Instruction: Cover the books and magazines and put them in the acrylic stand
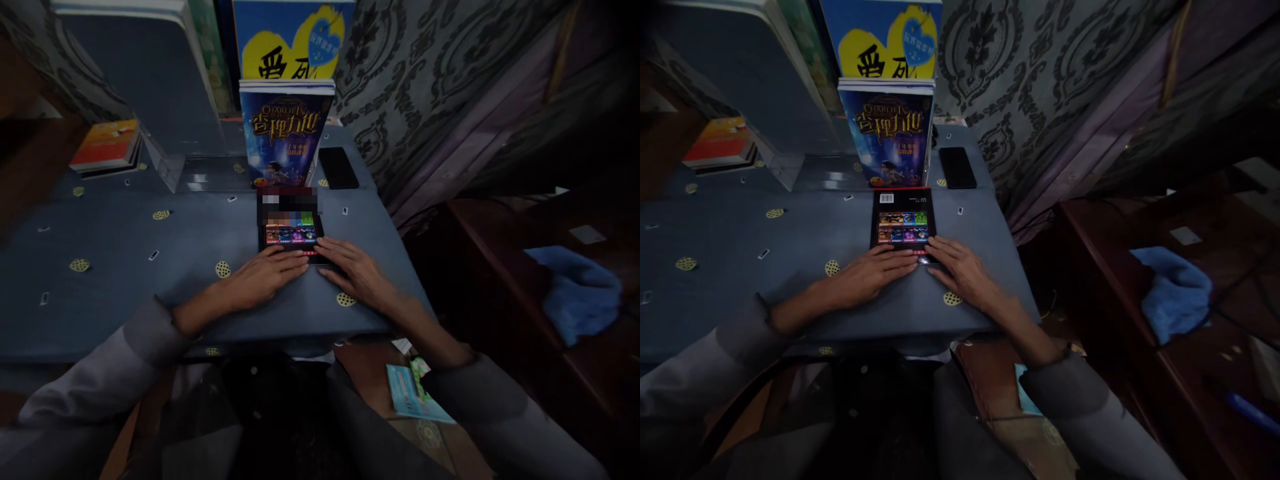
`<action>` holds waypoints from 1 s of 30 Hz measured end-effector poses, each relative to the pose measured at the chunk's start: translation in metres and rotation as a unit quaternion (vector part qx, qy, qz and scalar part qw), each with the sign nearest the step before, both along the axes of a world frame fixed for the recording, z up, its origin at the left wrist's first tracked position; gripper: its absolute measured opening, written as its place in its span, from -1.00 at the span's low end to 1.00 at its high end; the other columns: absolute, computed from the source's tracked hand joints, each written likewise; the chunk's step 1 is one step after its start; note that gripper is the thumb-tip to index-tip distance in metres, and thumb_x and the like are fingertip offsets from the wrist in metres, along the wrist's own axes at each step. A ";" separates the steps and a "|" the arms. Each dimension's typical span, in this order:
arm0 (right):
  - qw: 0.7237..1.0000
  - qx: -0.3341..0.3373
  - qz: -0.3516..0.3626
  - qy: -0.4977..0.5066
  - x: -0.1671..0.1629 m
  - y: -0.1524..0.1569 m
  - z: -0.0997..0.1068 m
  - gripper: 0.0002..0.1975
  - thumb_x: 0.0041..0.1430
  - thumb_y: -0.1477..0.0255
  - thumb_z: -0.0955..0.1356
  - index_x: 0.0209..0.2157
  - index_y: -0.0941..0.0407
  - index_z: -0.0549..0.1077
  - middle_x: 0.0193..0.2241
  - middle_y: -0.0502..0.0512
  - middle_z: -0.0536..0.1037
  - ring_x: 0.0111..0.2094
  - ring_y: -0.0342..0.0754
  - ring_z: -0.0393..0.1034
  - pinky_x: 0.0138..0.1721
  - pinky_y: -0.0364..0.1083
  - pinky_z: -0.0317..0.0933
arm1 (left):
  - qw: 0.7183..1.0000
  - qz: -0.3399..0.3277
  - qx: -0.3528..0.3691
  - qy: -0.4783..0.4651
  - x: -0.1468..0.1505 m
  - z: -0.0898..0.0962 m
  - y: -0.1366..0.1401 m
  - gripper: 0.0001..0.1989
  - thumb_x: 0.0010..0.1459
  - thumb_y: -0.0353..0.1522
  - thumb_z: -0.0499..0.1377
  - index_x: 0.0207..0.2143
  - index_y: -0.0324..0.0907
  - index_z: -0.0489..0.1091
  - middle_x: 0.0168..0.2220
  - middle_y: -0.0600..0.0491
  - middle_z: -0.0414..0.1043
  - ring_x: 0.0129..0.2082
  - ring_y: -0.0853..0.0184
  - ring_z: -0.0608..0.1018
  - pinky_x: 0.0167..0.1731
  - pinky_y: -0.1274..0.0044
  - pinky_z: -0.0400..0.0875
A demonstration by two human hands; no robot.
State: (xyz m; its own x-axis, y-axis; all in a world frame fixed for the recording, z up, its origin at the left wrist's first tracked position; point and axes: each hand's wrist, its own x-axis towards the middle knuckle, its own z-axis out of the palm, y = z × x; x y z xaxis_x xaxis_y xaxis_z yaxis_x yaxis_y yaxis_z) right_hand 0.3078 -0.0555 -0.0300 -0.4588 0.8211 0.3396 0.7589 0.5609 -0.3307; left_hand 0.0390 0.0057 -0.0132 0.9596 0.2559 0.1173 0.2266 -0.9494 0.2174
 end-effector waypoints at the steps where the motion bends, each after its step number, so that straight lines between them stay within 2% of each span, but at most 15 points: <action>1: 1.000 -0.003 -0.003 -0.005 0.000 0.000 0.000 -0.57 0.41 0.34 0.27 0.22 0.18 0.39 0.24 0.33 0.44 0.29 0.15 0.30 0.26 0.24 0.26 | 1.000 0.002 0.004 -0.009 -0.006 0.000 -0.001 -0.35 0.19 -0.65 -0.02 0.32 -0.16 0.19 0.34 -0.03 0.27 0.38 0.32 0.25 0.33 0.29 0.11; 7: 1.000 -0.011 -0.014 -0.021 -0.001 -0.001 0.002 -0.57 0.39 0.36 0.29 0.25 0.09 0.37 0.25 0.25 0.43 0.30 0.14 0.29 0.25 0.26 0.27 | 0.997 0.017 0.046 -0.063 -0.038 -0.003 -0.008 -0.41 0.25 -0.65 -0.07 0.31 -0.23 0.19 0.30 -0.10 0.33 0.29 0.28 0.39 0.27 0.26 0.25; 14: 0.998 -0.025 -0.023 -0.049 -0.012 -0.006 0.013 -0.58 0.39 0.41 0.27 0.23 0.12 0.39 0.24 0.30 0.43 0.29 0.19 0.29 0.28 0.37 0.19 | 0.993 0.075 0.079 -0.052 -0.060 -0.005 -0.020 -0.43 0.28 -0.61 -0.07 0.31 -0.22 0.21 0.25 -0.13 0.39 0.27 0.20 0.41 0.21 0.24 0.35; 19: 0.995 -0.070 0.061 -0.043 -0.049 -0.007 0.022 -0.58 0.43 0.36 0.23 0.25 0.09 0.37 0.25 0.24 0.43 0.32 0.09 0.25 0.33 0.27 0.15 | 0.988 0.089 0.104 -0.067 -0.061 -0.006 -0.024 -0.52 0.30 -0.59 -0.04 0.24 -0.29 0.30 0.16 -0.18 0.47 0.19 0.18 0.48 0.16 0.28 0.41; 23: 0.990 -0.097 0.101 -0.019 -0.080 0.000 0.025 -0.51 0.44 0.30 0.24 0.32 0.12 0.26 0.30 0.27 0.36 0.36 0.06 0.17 0.36 0.22 0.11 | 0.985 0.096 0.123 -0.068 -0.059 -0.007 -0.025 -0.55 0.32 -0.56 -0.05 0.19 -0.26 0.35 0.11 -0.16 0.51 0.15 0.20 0.52 0.11 0.33 0.46; 27: 0.986 -0.120 0.115 -0.008 -0.093 0.016 0.030 -0.43 0.42 0.21 0.26 0.34 0.19 0.23 0.31 0.32 0.33 0.39 0.09 0.12 0.38 0.22 0.08 | 0.984 0.098 0.123 -0.078 -0.059 -0.009 -0.025 -0.59 0.31 -0.55 -0.03 0.14 -0.30 0.39 0.04 -0.20 0.54 0.07 0.16 0.57 0.03 0.31 0.52; 30: 0.983 -0.130 0.126 -0.003 -0.092 0.035 0.031 -0.51 0.45 0.21 0.22 0.30 0.13 0.31 0.30 0.24 0.37 0.37 0.05 0.15 0.39 0.22 0.05 | 0.984 0.098 0.122 -0.081 -0.058 -0.009 -0.025 -0.62 0.30 -0.55 -0.01 0.10 -0.29 0.42 0.01 -0.19 0.56 0.06 0.15 0.57 0.02 0.31 0.52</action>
